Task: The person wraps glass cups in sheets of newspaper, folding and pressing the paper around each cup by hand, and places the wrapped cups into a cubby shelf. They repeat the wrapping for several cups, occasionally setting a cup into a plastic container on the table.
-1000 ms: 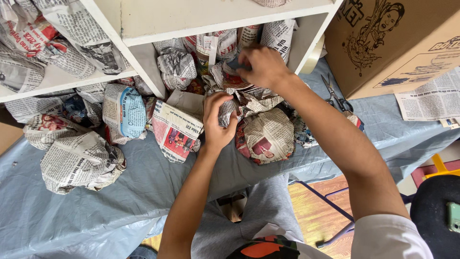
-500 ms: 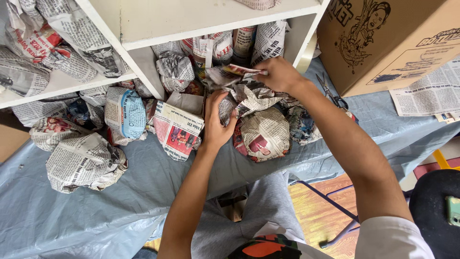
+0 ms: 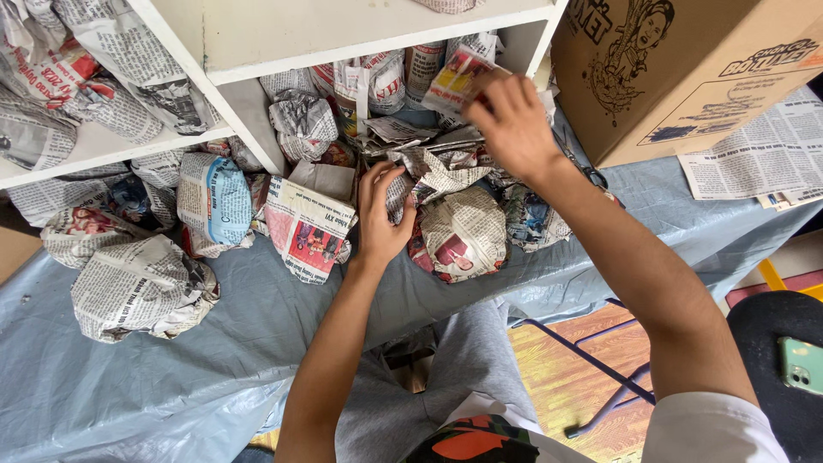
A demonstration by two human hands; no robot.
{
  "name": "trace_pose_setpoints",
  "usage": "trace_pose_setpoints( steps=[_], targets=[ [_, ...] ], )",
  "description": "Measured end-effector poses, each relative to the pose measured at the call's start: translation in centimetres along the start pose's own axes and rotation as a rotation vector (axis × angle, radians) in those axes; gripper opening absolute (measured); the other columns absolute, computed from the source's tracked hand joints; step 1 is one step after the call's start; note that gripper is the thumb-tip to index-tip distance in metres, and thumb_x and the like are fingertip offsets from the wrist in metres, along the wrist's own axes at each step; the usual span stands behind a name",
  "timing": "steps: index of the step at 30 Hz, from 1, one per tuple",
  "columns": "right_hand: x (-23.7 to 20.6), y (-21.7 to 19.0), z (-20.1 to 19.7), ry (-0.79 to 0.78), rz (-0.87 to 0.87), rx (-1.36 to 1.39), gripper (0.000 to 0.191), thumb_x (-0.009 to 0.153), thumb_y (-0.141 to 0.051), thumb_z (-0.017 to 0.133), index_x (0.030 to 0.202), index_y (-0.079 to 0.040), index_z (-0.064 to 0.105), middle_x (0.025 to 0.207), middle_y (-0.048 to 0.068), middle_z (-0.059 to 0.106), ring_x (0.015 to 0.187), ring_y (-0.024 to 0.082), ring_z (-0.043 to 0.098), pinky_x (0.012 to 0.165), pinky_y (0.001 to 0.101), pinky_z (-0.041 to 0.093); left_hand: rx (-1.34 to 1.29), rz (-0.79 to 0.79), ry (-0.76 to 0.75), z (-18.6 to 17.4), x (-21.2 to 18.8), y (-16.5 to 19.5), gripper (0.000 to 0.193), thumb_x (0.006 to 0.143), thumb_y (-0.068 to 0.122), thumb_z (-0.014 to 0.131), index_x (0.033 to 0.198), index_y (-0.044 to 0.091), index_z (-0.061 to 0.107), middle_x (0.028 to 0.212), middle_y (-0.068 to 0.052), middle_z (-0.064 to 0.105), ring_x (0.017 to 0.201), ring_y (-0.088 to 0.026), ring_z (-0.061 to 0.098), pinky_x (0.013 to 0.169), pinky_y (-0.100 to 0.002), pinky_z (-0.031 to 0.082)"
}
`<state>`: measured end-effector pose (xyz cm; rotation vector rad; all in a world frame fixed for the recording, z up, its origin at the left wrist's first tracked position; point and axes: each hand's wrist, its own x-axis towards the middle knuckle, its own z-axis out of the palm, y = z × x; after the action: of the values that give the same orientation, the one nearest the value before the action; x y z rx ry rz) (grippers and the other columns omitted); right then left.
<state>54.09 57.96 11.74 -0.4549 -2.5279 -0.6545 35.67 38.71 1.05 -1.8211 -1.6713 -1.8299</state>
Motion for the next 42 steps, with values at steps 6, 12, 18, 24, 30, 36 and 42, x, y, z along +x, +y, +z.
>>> trace_pose_setpoints(
  steps=[6,12,18,24,30,36,42],
  targets=[
    [0.7,-3.9,3.3,-0.192,0.015,0.223,0.039,0.077,-0.023,0.07,0.113,-0.007,0.075,0.122,0.015,0.066,0.125,0.032,0.054,0.112,0.0492,0.035,0.007,-0.004,-0.013,0.0,-0.3,-0.5,0.047,0.089,-0.001,0.069,0.134,0.005,0.057,0.139,-0.018,0.052,0.131,-0.037,0.054,0.111,-0.047,0.048],
    [2.4,-2.8,6.1,-0.491,0.495,0.515,0.023,0.103,-0.017,0.055,0.116,-0.014,0.074,0.098,0.016,0.074,0.078,0.03,0.071,0.079,0.0442,0.057,-0.013,-0.032,-0.025,-0.4,-0.4,-0.4,0.041,0.089,-0.001,0.069,0.129,0.005,0.061,0.136,-0.017,0.054,0.128,-0.036,0.056,0.11,-0.045,0.049],
    [1.5,0.3,1.8,-0.044,0.588,0.641,0.018,0.11,-0.016,0.06,0.112,-0.002,0.072,0.083,0.018,0.073,0.064,0.026,0.065,0.062,0.0407,0.05,0.013,0.001,-0.029,-0.3,-0.3,-0.2,0.038,0.087,-0.002,0.069,0.124,0.004,0.063,0.132,-0.015,0.057,0.127,-0.036,0.056,0.11,-0.045,0.047],
    [-0.4,-2.2,-4.0,0.38,0.511,0.832,0.018,0.11,-0.008,0.064,0.124,0.001,0.072,0.102,0.012,0.072,0.081,0.014,0.064,0.066,0.0299,0.051,0.027,0.071,0.083,-0.9,0.4,1.5,0.03,0.09,-0.002,0.07,0.119,0.004,0.067,0.13,-0.013,0.062,0.124,-0.034,0.06,0.11,-0.044,0.047],
    [-5.4,-9.8,-6.7,0.269,0.718,1.207,0.019,0.103,-0.01,0.07,0.118,0.0,0.075,0.104,0.007,0.065,0.073,0.006,0.054,0.056,0.0191,0.041,-0.262,-0.037,0.17,-1.6,-1.2,5.6,0.045,0.097,0.006,0.072,0.139,0.001,0.057,0.141,-0.013,0.063,0.132,-0.027,0.061,0.115,-0.041,0.049],
    [-9.8,-15.6,-5.8,0.31,0.573,1.617,0.02,0.095,-0.004,0.071,0.114,-0.007,0.075,0.123,0.012,0.069,0.102,0.017,0.072,0.079,0.0276,0.064,-0.645,-0.259,0.169,-3.0,-5.6,7.9,0.082,0.091,0.011,0.078,0.156,0.003,0.028,0.152,-0.015,0.045,0.134,-0.026,0.053,0.111,-0.039,0.045],
    [-12.1,-19.5,-5.7,0.308,0.335,1.323,0.045,0.071,0.016,0.063,0.098,-0.015,0.082,0.146,0.015,0.057,0.152,0.034,0.043,0.13,0.0515,0.031,-0.927,-0.488,0.213,-6.4,-10.8,7.9,0.06,0.096,0.0,0.07,0.151,-0.004,0.046,0.147,-0.016,0.056,0.136,-0.021,0.057,0.117,-0.036,0.045]
  ],
)
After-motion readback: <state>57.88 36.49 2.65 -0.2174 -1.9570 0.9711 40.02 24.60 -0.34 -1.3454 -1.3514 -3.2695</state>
